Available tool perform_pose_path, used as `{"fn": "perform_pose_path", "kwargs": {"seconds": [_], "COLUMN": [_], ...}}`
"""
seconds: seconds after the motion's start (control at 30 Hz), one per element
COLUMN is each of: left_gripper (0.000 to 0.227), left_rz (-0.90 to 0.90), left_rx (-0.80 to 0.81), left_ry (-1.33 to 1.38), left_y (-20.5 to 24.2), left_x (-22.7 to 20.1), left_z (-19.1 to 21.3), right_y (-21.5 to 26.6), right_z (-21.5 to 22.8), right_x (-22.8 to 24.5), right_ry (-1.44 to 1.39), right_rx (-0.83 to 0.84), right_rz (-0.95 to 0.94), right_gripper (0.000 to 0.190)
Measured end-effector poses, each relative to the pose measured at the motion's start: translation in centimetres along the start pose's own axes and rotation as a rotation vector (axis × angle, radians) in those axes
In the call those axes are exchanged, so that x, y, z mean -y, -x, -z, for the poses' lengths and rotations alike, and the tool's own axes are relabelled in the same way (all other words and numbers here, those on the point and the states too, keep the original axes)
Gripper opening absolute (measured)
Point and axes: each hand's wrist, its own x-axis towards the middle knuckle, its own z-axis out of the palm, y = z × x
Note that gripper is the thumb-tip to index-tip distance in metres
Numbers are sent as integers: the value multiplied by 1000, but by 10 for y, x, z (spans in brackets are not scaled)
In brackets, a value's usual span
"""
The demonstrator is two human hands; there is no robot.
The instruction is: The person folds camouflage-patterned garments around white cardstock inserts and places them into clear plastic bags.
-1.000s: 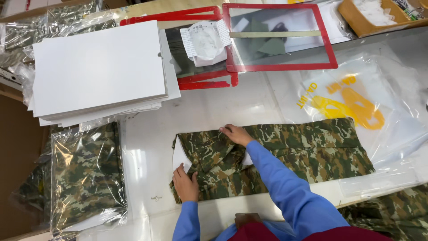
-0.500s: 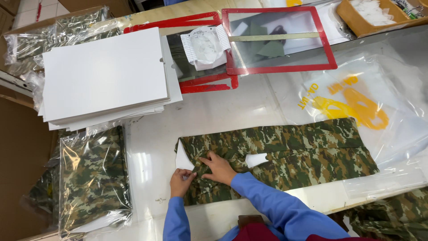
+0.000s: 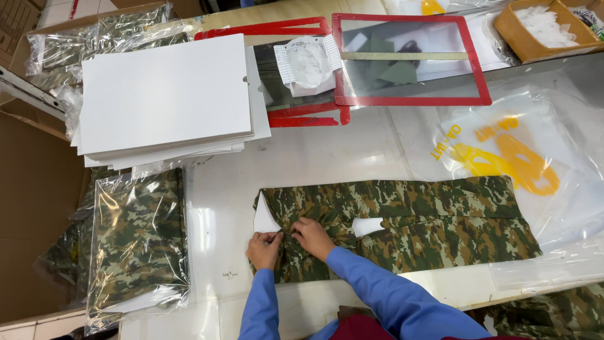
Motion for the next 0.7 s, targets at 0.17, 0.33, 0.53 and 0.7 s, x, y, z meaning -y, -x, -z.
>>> {"fn": "perform_pose_path", "kwargs": {"seconds": [0.17, 0.33, 0.53, 0.7], "left_gripper": [20, 16, 37, 46], "left_rz": [8, 16, 44, 78], "left_rx": [-43, -39, 160, 144], "left_ry": [-54, -115, -56, -15], "left_y": [-1, -19, -24, -25], "left_x": [6, 45, 31, 27], "left_z": [-11, -38, -17, -19], "right_y": [3, 14, 13, -20], "right_z": [1, -15, -34, 13], "right_x": [6, 25, 17, 23], "right_ry": [-303, -230, 56, 234], "right_rx": [-99, -92, -164, 262], "right_rz": [-95, 32, 227, 177], "right_gripper": [4, 12, 13, 34]}}
